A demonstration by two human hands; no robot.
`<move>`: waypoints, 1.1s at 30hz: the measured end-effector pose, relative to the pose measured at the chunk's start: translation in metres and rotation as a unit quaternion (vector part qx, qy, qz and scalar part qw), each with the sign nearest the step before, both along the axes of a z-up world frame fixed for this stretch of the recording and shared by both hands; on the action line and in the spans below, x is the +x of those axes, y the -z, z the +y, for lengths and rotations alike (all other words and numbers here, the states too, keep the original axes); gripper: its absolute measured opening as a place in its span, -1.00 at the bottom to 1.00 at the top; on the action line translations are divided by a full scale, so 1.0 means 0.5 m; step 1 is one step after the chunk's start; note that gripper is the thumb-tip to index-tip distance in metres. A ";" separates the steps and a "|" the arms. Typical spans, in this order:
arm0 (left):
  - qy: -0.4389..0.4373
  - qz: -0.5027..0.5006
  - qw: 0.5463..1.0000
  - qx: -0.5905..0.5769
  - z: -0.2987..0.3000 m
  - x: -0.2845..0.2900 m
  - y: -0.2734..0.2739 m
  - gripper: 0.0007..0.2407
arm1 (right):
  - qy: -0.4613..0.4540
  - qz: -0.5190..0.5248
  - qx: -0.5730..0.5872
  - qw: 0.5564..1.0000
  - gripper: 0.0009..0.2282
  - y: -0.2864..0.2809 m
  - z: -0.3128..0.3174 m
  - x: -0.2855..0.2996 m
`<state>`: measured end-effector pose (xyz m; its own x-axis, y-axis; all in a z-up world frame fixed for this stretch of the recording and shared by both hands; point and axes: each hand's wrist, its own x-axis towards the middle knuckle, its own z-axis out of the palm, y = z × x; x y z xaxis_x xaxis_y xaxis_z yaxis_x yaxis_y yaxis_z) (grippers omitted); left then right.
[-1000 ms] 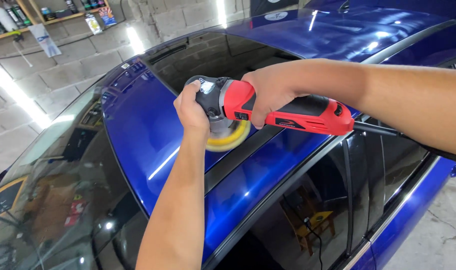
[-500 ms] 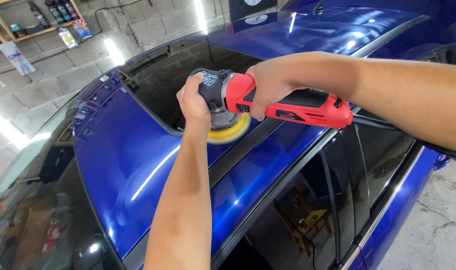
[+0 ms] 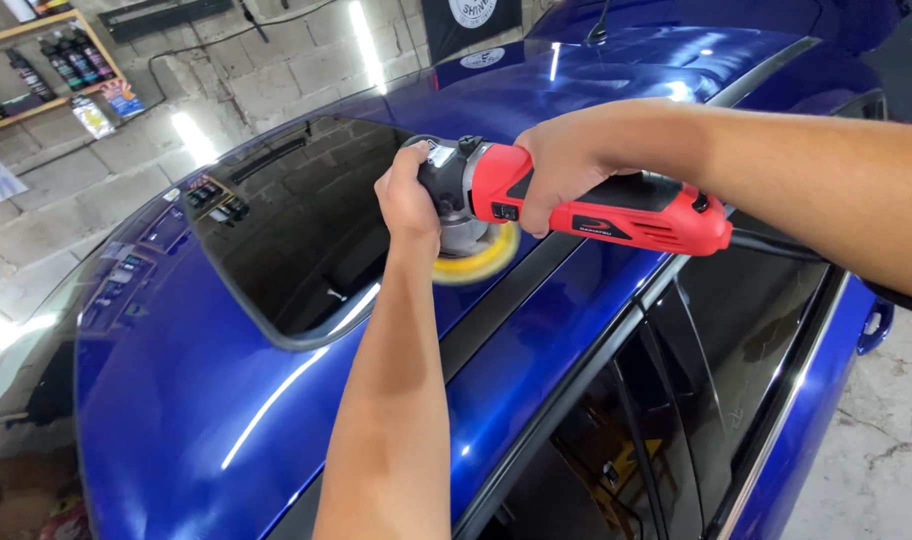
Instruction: The person uses a red orbital polisher with a yellow pad to buff the roof of a blue car. They move the tool in overlapping passes across the roof surface, working around the sunroof and along the roof rails.
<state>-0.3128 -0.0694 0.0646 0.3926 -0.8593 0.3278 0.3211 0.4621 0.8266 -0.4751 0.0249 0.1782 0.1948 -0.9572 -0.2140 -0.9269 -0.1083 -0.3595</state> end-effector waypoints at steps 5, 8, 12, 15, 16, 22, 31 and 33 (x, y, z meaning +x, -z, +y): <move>0.057 0.002 0.997 0.048 -0.039 -0.071 -0.029 -0.79 | 0.053 0.016 0.031 0.998 -0.60 -0.031 -0.013 -0.048; 0.053 0.019 0.997 0.055 -0.091 -0.113 -0.030 -0.80 | 0.074 0.024 0.041 0.996 -0.61 -0.035 -0.039 -0.081; 0.079 0.027 0.995 0.045 -0.154 -0.170 -0.026 -0.80 | 0.102 0.011 0.031 0.994 -0.58 -0.028 -0.081 -0.129; 0.073 -0.001 0.995 0.066 -0.182 -0.209 -0.044 -0.78 | 0.119 -0.003 0.027 0.993 -0.57 -0.025 -0.124 -0.167; 0.070 -0.032 0.994 0.083 -0.183 -0.222 -0.048 -0.78 | 0.130 -0.013 0.030 0.991 -0.57 -0.021 -0.138 -0.179; 0.074 -0.044 0.990 0.115 -0.217 -0.293 -0.070 -0.67 | 0.144 -0.037 0.038 0.988 -0.67 -0.018 -0.184 -0.242; 0.078 -0.050 0.989 0.118 -0.173 -0.249 -0.069 -0.74 | 0.145 -0.013 0.026 0.989 -0.62 -0.018 -0.156 -0.204; 0.071 -0.039 0.990 0.118 -0.162 -0.234 -0.068 -0.76 | 0.135 -0.010 0.028 0.990 -0.62 -0.029 -0.131 -0.188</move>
<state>-0.4300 -0.1502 0.0984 0.2439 -0.9603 0.1352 0.3002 0.2074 0.9311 -0.5691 -0.0404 0.1929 -0.0609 -0.9616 -0.2677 -0.9119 0.1627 -0.3768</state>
